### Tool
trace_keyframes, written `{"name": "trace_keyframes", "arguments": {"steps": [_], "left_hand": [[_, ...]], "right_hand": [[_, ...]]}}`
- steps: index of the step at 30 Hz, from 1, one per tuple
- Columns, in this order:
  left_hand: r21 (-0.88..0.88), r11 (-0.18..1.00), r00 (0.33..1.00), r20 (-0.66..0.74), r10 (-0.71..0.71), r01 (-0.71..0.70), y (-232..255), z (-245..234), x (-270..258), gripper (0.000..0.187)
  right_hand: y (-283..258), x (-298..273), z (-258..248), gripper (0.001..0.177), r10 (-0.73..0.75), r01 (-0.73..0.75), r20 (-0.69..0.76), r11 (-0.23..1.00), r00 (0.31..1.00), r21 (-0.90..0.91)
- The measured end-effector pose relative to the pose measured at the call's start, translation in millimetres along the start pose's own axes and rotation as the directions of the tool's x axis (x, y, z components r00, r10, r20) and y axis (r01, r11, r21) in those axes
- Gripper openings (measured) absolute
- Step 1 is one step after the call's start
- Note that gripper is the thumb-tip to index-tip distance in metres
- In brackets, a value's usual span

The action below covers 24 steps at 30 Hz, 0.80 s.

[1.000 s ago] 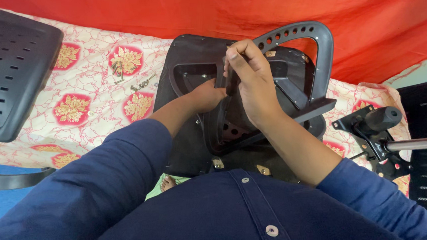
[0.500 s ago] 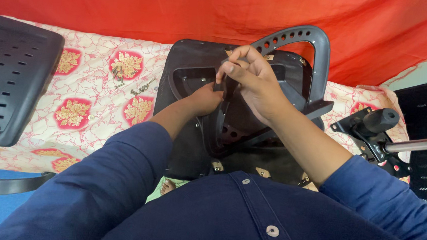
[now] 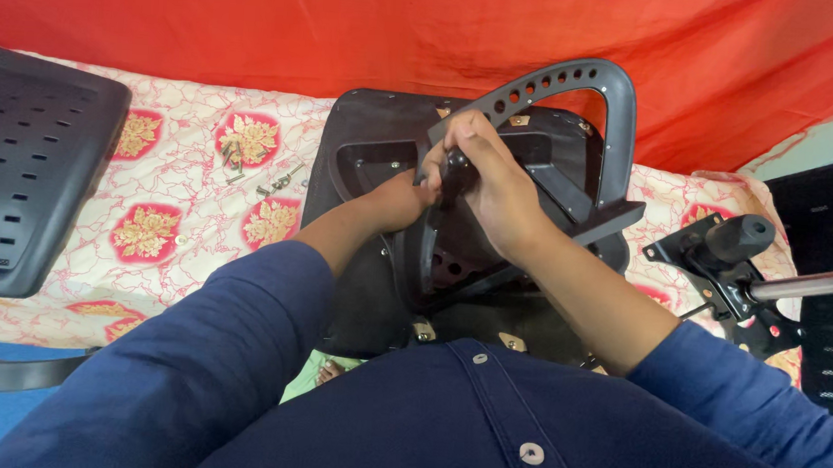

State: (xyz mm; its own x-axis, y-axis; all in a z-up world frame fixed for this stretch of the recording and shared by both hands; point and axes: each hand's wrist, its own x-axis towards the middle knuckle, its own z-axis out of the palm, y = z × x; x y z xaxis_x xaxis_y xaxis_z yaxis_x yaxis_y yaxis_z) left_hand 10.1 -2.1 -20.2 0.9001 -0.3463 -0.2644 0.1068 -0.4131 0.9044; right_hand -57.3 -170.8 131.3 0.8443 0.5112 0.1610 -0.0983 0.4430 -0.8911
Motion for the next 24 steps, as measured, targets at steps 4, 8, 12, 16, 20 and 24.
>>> {"name": "trace_keyframes", "arguments": {"steps": [4, 8, 12, 16, 20, 24], "left_hand": [[0.141, 0.969, 0.979, 0.063, 0.196, -0.203, -11, -5, 4, 0.056], [0.295, 0.925, 0.97, 0.044, 0.238, -0.241, -19, 0, 16, 0.049], [0.258, 0.965, 0.998, 0.059, 0.03, -0.044, -14, -4, 12, 0.04], [0.199, 0.971, 0.989, 0.089, 0.116, -0.132, 6, -6, -4, 0.04], [0.028, 0.998, 0.996, 0.079, 0.051, -0.053, 15, -6, -12, 0.04], [0.268, 0.963, 1.0, 0.002, -0.027, 0.025, 7, -4, -3, 0.04]], "right_hand": [[9, -6, 14, 0.025, -0.055, 0.055, 0.008, 0.995, 0.998, -0.078], [9, -10, 21, 0.019, -0.117, 0.116, 0.009, 0.967, 0.993, -0.225], [1, -12, 22, 0.027, -0.156, 0.148, 0.011, 0.909, 0.988, -0.39], [1, -13, 20, 0.04, -0.126, 0.12, 0.001, 0.947, 0.992, -0.298], [5, -8, 18, 0.031, -0.089, 0.07, -0.072, 0.971, 0.993, -0.229], [6, -6, 17, 0.024, -0.142, 0.142, 0.015, 0.959, 0.99, -0.244]]}}
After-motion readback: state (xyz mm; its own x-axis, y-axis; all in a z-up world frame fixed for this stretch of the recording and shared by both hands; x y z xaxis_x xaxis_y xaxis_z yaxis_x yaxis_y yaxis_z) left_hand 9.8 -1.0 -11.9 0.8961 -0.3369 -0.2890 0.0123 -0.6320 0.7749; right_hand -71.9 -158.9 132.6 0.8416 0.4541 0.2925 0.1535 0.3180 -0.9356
